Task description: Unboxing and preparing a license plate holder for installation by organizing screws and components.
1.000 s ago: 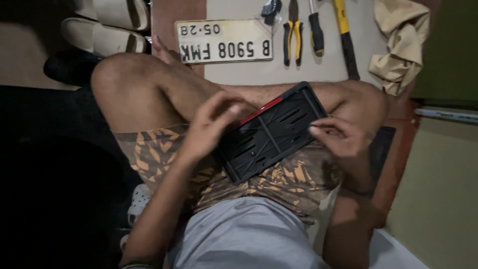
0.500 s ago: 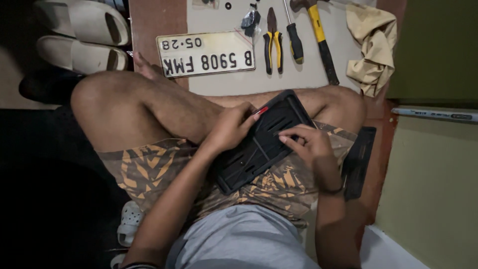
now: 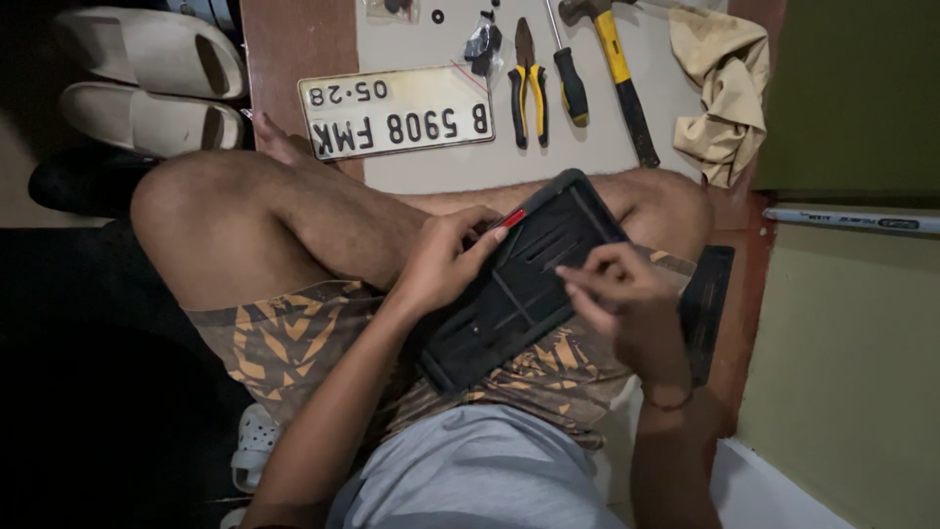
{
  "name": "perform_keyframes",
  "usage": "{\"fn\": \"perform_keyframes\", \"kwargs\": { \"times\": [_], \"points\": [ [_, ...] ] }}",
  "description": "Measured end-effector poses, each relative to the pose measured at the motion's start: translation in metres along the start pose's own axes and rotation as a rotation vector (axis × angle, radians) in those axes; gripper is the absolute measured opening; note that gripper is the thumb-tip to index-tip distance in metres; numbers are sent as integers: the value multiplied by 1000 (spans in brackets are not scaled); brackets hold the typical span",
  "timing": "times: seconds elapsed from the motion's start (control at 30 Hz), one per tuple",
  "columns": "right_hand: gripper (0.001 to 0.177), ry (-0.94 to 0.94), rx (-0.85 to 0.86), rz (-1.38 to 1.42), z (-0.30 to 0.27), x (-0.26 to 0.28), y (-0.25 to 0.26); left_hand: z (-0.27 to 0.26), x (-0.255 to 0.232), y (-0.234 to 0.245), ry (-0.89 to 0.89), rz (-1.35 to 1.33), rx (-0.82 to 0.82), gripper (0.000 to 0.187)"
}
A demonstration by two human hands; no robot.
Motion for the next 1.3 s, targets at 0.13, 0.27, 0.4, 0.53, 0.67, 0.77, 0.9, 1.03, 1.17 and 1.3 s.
{"fn": "perform_keyframes", "kwargs": {
  "times": [0.13, 0.27, 0.4, 0.53, 0.67, 0.77, 0.9, 1.03, 1.17, 1.3],
  "points": [
    [33, 299, 99, -223, 3, 37, -4, -8, -12, 12, -20, -100, -73, 30],
    [39, 256, -17, -241, -4, 33, 6, -10, -4, 19, -14, -173, -136, 30],
    [40, 345, -33, -306, 4, 62, 8, -18, -10, 24, 32, -139, -163, 30],
    [43, 294, -162, -216, -10, 45, 8, -31, -22, 37, -78, -130, -277, 26],
    [49, -91, -727, 509, -58, -79, 10, -41, -36, 47, -44, -156, -272, 25],
    [58, -88, -587, 1311, -52, -141, -32, -45, -39, 43, -161, -111, -298, 24],
    [64, -316, -435, 1634, -31, -110, -88, -51, -52, 26, -52, -141, -211, 32],
    [55, -371, -344, 1724, -19, -79, -109, -67, -47, 15, -282, 69, -404, 33],
    [56, -302, -353, 1729, -7, -61, -103, -107, -87, 2, -494, 419, -561, 56],
    [58, -260, -371, 1814, -10, -64, -105, -117, -98, -35, -554, 549, -481, 67]
  ]
}}
Point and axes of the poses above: each hand's wrist, its own z-axis towards the middle knuckle, its own y-axis out of the back of the hand, x = y × z, the point moved 9 cm from there along z, towards the middle knuckle, and after that the axes turned 13 degrees about y, right-handed, at the moved point
